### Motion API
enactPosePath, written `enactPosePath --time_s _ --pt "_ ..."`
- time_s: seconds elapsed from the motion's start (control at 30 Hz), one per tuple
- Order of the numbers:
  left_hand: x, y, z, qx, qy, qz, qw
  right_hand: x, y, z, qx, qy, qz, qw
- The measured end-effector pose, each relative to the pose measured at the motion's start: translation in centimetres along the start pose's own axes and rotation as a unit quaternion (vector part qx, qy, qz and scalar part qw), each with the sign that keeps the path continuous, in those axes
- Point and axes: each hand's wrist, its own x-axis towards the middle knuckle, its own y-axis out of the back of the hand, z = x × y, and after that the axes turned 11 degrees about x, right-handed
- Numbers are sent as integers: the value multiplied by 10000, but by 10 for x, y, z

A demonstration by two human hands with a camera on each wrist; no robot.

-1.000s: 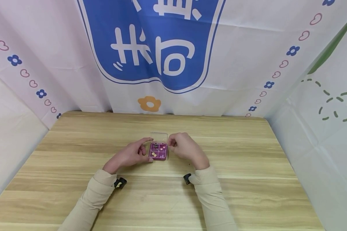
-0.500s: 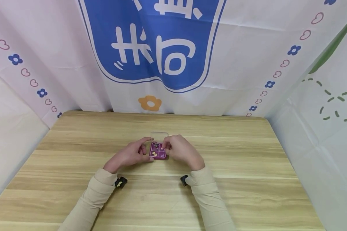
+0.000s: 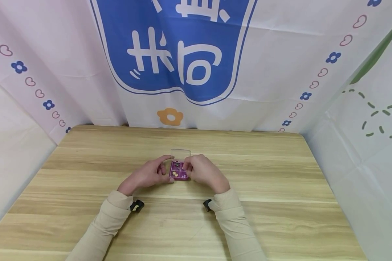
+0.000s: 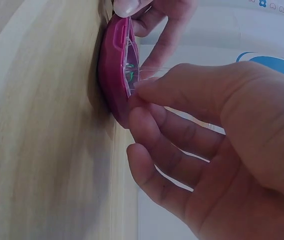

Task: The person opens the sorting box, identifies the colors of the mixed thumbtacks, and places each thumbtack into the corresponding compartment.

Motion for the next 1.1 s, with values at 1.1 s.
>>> enactPosePath --time_s 1.1 --pt "0 0 2 -77 139 -77 9998 -9 18 9 27 -480 171 9987"
